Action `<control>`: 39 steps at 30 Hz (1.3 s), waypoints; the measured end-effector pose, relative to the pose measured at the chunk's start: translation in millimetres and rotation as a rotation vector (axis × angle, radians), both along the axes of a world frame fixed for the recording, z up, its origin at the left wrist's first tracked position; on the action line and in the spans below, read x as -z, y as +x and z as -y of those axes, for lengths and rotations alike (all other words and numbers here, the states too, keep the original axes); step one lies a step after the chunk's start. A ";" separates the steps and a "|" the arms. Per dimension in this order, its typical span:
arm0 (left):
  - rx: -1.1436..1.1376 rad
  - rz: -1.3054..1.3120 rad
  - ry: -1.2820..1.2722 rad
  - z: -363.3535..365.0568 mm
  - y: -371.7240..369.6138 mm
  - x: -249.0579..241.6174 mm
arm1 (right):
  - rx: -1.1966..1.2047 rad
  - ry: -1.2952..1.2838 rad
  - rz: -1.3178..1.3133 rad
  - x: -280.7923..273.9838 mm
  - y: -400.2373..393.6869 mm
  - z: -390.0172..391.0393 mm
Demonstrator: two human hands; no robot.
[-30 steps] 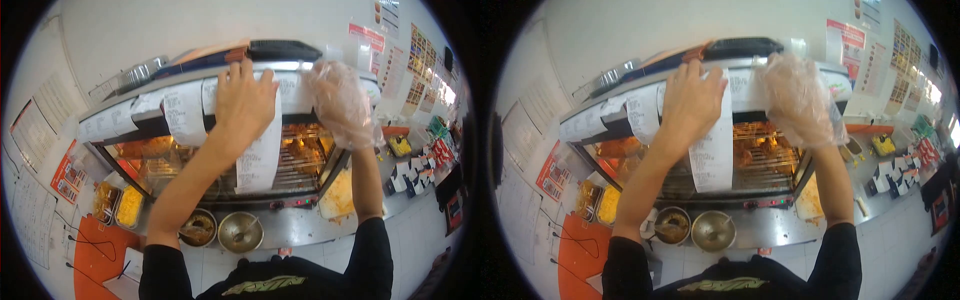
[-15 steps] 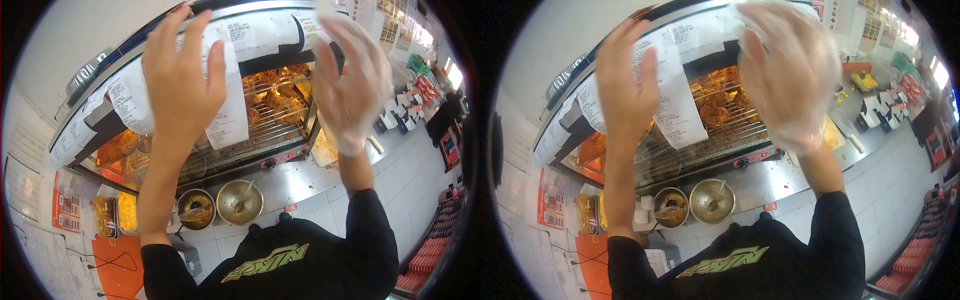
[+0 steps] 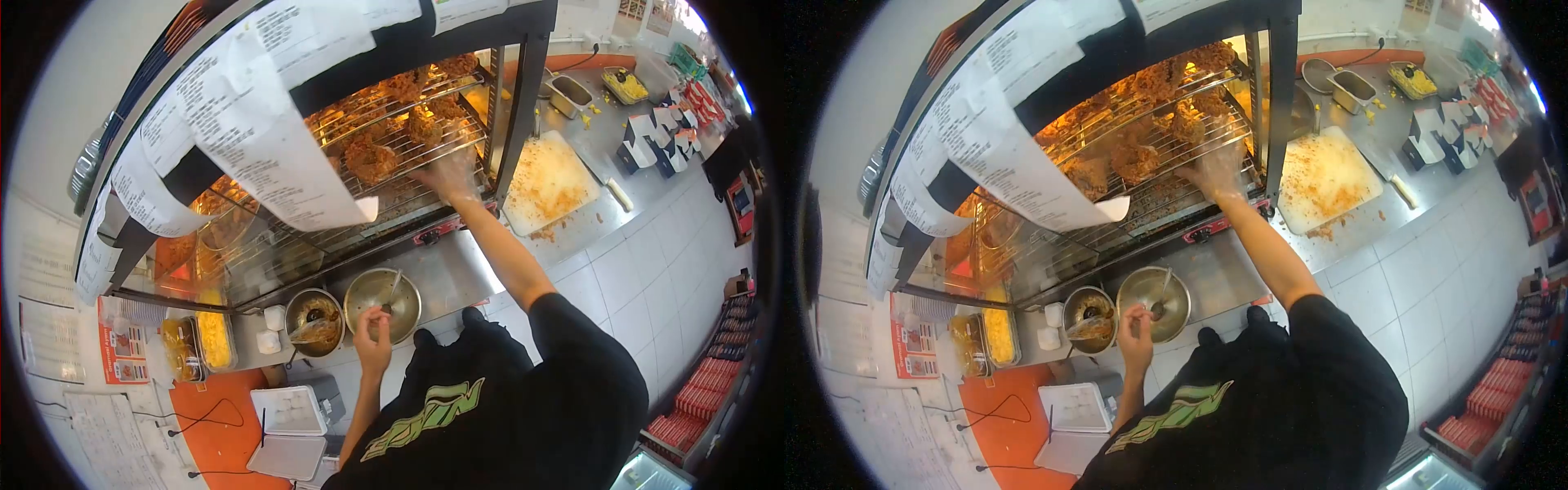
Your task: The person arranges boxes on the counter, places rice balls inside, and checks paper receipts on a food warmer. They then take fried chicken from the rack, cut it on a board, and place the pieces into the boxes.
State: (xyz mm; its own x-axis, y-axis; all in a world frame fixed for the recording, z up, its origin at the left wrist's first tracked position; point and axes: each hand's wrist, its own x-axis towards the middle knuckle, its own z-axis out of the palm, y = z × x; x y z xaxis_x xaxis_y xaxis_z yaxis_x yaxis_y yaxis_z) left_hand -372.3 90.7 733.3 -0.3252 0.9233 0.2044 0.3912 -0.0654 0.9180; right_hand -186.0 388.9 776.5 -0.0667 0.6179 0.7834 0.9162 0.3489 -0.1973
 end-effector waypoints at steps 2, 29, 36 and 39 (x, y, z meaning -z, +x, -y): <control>0.012 -0.038 -0.014 2.2 18.6 -2.4 | 0.055 -0.574 0.199 7.3 0.2 -34.6; 0.023 0.069 -0.183 23.8 67.0 23.8 | -0.404 -0.574 0.443 -0.3 28.8 -32.5; 0.086 0.220 -0.158 18.3 60.3 50.0 | -0.590 0.095 0.534 12.5 42.2 48.8; 0.163 0.190 -0.213 8.6 64.5 59.6 | -0.706 -0.399 -0.071 27.8 56.5 100.2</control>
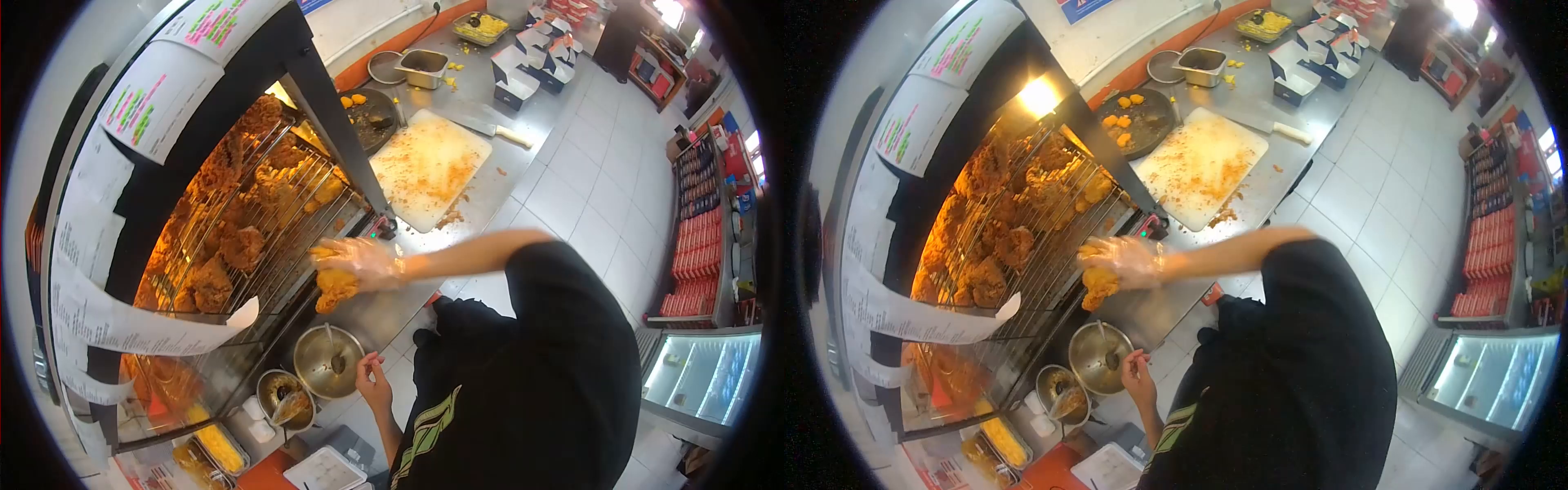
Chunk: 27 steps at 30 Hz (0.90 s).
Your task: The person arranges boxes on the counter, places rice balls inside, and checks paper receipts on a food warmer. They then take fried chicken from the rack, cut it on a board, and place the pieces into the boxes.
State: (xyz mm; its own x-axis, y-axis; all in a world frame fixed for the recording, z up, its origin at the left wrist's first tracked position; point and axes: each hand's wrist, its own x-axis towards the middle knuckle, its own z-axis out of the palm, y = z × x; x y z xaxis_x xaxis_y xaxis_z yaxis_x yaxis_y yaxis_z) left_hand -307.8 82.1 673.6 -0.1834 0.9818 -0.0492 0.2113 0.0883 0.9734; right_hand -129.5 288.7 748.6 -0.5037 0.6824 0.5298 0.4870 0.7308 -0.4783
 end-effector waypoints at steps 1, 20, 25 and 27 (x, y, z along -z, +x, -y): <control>0.037 -0.023 -0.017 -5.7 2.0 1.7 | 0.017 -0.195 -0.158 14.6 8.1 10.0; 0.038 -0.497 0.167 -279.4 292.7 29.2 | 0.485 -1.074 -0.670 132.3 315.2 -173.8; -0.111 -0.924 0.032 -339.6 321.1 61.1 | 0.683 -0.780 0.588 118.4 385.1 -197.2; -0.080 -0.806 -0.033 -342.2 318.0 55.9 | 0.697 -0.654 0.514 87.8 421.9 -187.3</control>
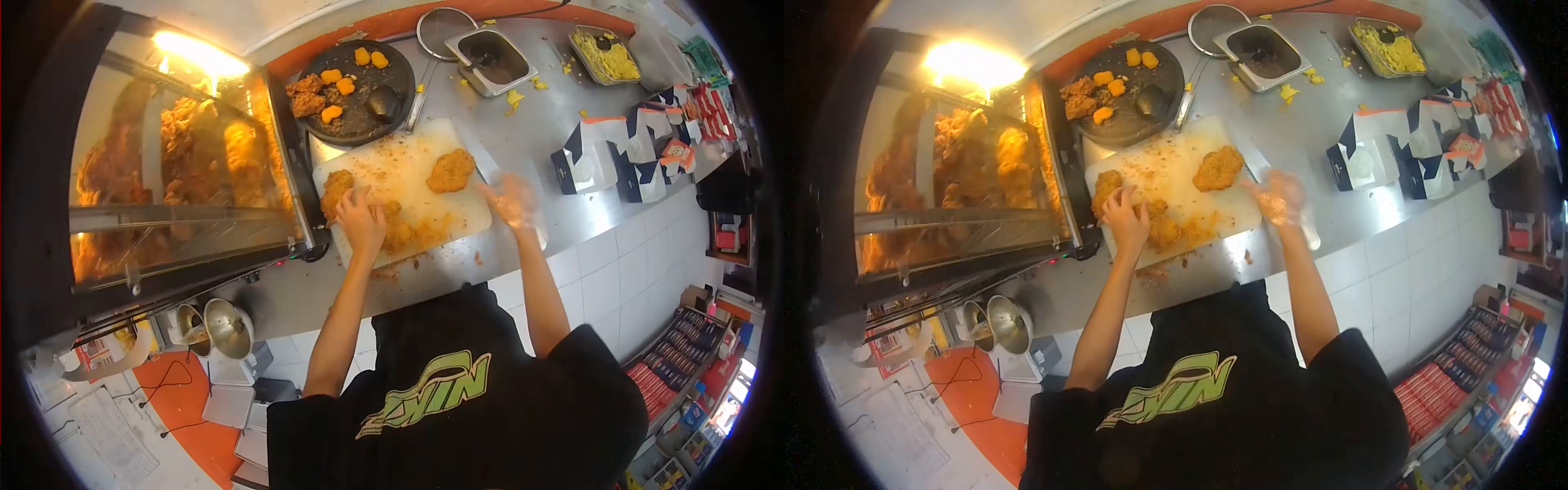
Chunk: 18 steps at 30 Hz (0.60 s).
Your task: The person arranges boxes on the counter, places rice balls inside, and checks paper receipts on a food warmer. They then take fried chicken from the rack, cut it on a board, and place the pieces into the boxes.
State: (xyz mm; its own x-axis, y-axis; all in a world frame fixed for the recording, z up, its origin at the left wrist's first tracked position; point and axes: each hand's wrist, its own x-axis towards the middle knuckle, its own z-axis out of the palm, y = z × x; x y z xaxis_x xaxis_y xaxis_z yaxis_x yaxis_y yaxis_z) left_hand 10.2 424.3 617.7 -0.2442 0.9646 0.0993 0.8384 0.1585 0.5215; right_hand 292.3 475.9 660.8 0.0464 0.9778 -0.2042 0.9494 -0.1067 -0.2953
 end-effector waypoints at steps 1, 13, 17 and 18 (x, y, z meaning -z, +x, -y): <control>0.039 -0.032 0.020 0.9 7.4 -13.2 | 0.033 0.070 0.066 -11.4 20.0 2.8; 0.278 0.025 -0.051 -15.3 116.0 -3.1 | -0.148 -0.040 -0.244 40.6 77.1 40.0; 0.508 0.416 0.074 34.4 149.9 -51.3 | 0.206 0.188 -0.881 -14.2 42.7 41.7; 0.513 0.428 0.065 46.5 162.3 -63.2 | 0.317 0.182 -1.256 -33.2 29.3 35.7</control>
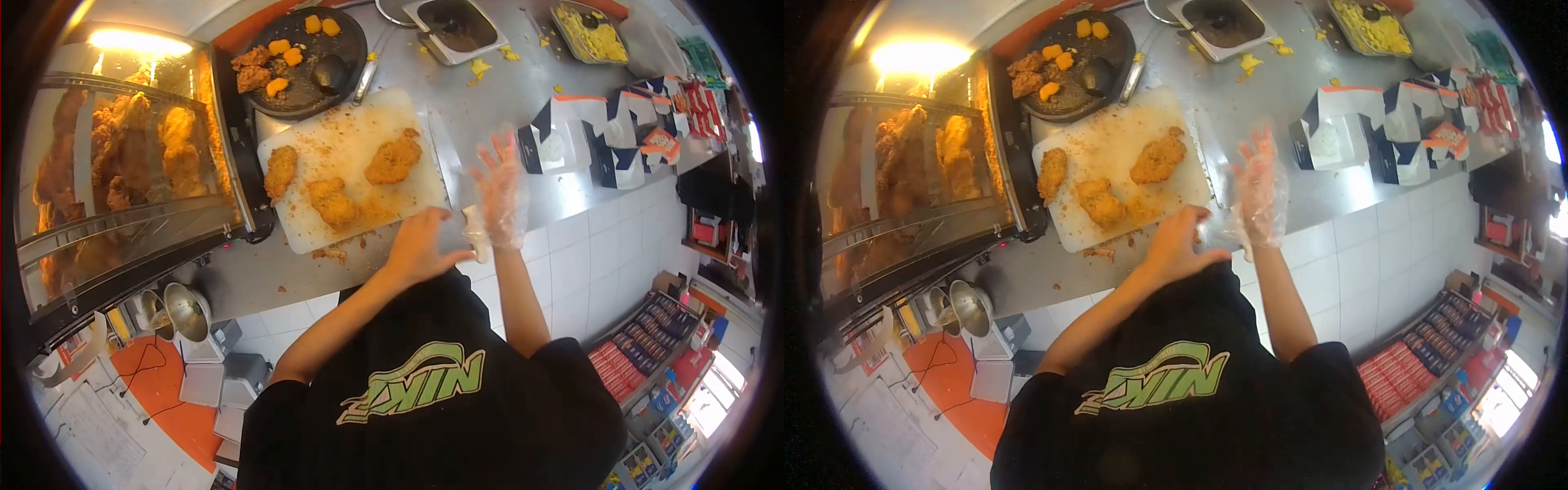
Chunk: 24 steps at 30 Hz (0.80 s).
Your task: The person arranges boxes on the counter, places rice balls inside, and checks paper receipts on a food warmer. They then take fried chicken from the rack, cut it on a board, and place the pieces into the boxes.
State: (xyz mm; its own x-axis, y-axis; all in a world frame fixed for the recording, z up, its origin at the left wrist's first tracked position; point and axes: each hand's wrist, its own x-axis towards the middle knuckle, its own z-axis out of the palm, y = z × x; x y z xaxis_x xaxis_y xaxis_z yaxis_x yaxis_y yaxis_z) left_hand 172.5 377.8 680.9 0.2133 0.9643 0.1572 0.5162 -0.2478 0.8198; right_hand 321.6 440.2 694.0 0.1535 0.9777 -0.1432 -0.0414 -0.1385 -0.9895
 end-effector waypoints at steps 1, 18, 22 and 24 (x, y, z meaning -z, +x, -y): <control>0.048 0.001 -0.063 5.7 11.9 -10.7 | 0.073 0.016 -0.384 -12.3 -7.0 -7.4; -0.133 -0.235 0.047 -47.4 -42.4 45.2 | -0.300 -0.386 1.117 65.1 44.3 39.4; -0.301 -0.441 -0.142 -61.6 -46.2 61.7 | -0.444 -0.342 1.045 63.5 32.0 50.2; -0.286 -0.415 -0.126 -46.8 -44.1 65.7 | -0.413 -0.370 0.791 52.7 38.4 51.7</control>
State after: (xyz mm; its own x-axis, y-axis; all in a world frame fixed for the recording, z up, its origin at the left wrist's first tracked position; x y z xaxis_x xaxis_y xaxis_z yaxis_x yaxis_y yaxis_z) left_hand 128.4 424.6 615.2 -0.0417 0.9991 -0.0053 0.8368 0.0378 0.5462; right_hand 360.0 388.5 641.3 -0.0079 0.8898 -0.4562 0.7401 -0.3016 -0.6011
